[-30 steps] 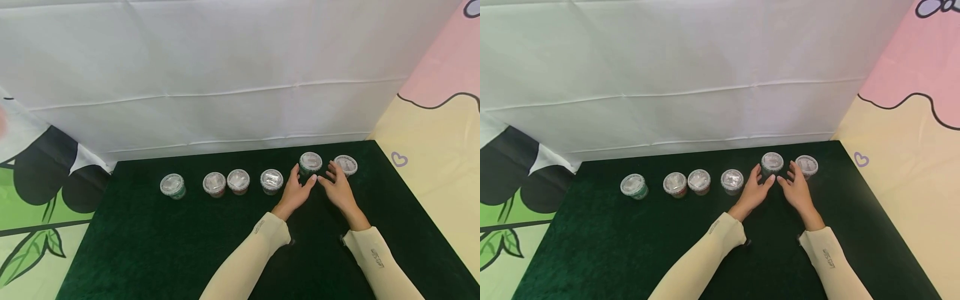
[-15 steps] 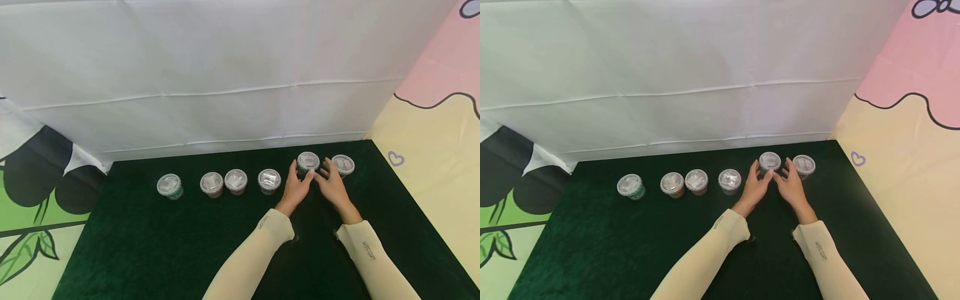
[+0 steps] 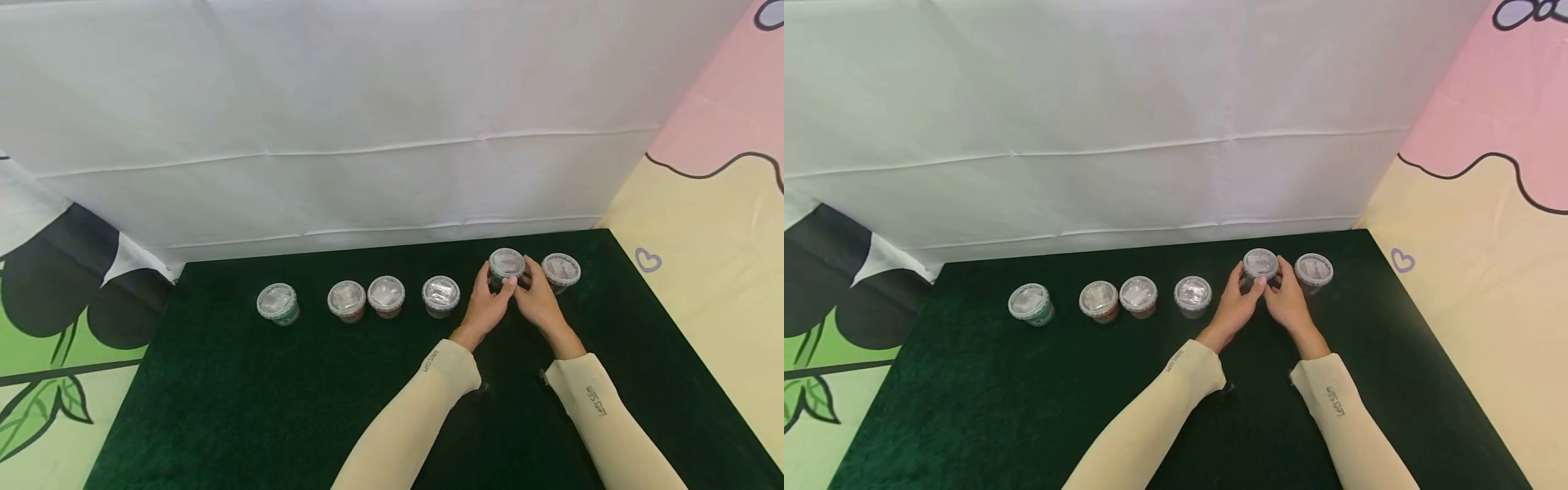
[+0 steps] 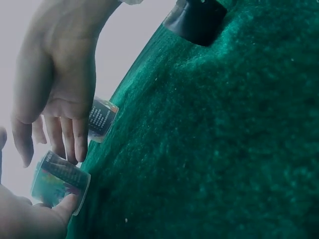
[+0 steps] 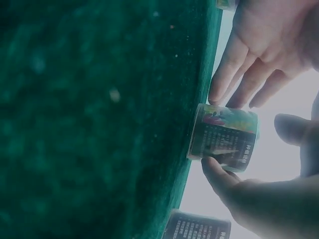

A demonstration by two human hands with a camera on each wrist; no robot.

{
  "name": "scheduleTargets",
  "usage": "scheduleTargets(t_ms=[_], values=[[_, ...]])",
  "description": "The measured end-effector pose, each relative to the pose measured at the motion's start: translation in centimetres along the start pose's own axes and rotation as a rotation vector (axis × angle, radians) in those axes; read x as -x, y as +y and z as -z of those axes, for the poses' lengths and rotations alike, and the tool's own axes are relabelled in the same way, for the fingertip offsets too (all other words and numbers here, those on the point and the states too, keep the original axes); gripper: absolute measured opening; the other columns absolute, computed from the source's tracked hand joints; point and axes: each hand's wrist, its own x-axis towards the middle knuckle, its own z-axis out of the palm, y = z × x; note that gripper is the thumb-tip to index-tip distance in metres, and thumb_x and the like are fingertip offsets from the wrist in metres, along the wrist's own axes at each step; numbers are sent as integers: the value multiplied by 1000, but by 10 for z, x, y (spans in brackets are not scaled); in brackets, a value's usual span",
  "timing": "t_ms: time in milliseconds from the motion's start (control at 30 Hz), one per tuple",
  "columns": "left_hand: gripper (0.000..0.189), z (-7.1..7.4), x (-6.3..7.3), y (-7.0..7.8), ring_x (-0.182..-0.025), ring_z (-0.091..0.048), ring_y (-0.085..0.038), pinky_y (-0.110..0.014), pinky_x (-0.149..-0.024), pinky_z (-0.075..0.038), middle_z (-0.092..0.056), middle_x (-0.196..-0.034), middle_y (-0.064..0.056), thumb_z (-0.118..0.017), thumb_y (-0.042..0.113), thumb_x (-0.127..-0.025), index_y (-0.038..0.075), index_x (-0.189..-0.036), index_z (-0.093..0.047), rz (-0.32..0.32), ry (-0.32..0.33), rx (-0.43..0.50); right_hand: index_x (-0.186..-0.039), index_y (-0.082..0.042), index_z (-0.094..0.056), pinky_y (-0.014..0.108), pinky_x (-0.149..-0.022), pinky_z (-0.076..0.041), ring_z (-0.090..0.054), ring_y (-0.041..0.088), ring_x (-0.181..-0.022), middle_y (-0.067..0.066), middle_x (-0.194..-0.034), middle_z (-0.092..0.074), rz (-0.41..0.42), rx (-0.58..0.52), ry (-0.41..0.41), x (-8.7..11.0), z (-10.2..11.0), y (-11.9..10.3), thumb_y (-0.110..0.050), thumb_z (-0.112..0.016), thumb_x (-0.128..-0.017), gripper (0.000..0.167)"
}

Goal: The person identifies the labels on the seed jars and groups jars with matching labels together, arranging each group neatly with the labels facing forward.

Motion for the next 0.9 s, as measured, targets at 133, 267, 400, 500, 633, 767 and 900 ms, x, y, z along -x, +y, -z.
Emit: scheduleTargets(t_ms=[133, 267, 400, 500, 633, 767, 900], values=[[73, 0, 4, 0, -154, -38, -27, -41, -122, -42, -30, -171, -10, -58, 38, -109, 12, -168, -24, -8, -13, -3, -164, 8, -15, 57, -120, -40, -38, 50, -149, 38, -162, -31, 12, 40, 23, 1, -1, 2, -12, -58, -109, 73], [73, -1, 10, 4, -153, -39, -28, -42, -120, -43, -30, -170, -11, -59, 36, -108, 11, -167, -23, -40, -13, -6, -164, 8, -18, 58, -118, -42, -41, 52, -147, 37, -161, -33, 37, 79, 50, 6, 0, 2, -12, -60, -108, 72], [72, -1, 16, 8, -150, -41, -30, -42, -117, -47, -32, -168, -14, -60, 33, -108, 7, -166, -25, -99, -14, -5, -162, 9, -22, 60, -116, -42, -43, 53, -144, 38, -159, -34, 74, 69, 94, 12, 3, 0, -9, -61, -107, 70], [71, -1, 22, 11, -147, -42, -29, -39, -116, -49, -34, -166, -15, -60, 31, -107, 4, -164, -26, -148, -18, -22, -161, 10, -26, 61, -116, -42, -45, 53, -142, 37, -157, -37, 105, 53, 131, 17, 5, -3, -8, -62, -106, 68], [72, 1, 30, 17, -145, -42, -27, -36, -117, -47, -34, -164, -15, -60, 31, -107, 4, -164, -26, -206, -32, -55, -160, 8, -28, 62, -116, -42, -47, 53, -140, 36, -156, -40, 128, 52, 171, 23, 7, -7, -8, -64, -106, 67], [73, 2, 38, 23, -143, -42, -26, -37, -117, -45, -35, -162, -15, -61, 34, -106, 4, -163, -27, -255, -27, -108, -159, 7, -31, 64, -116, -41, -46, 53, -141, 36, -155, -41, 137, 32, 202, 29, 9, -13, -8, -65, -105, 65], [72, 4, 45, 29, -143, -41, -25, -40, -121, -41, -36, -160, -15, -61, 36, -105, 5, -161, -29, -286, -8, -142, -158, 9, -32, 63, -117, -39, -44, 54, -144, 36, -156, -41, 159, -19, 203, 36, 11, -20, -5, -66, -104, 66]])
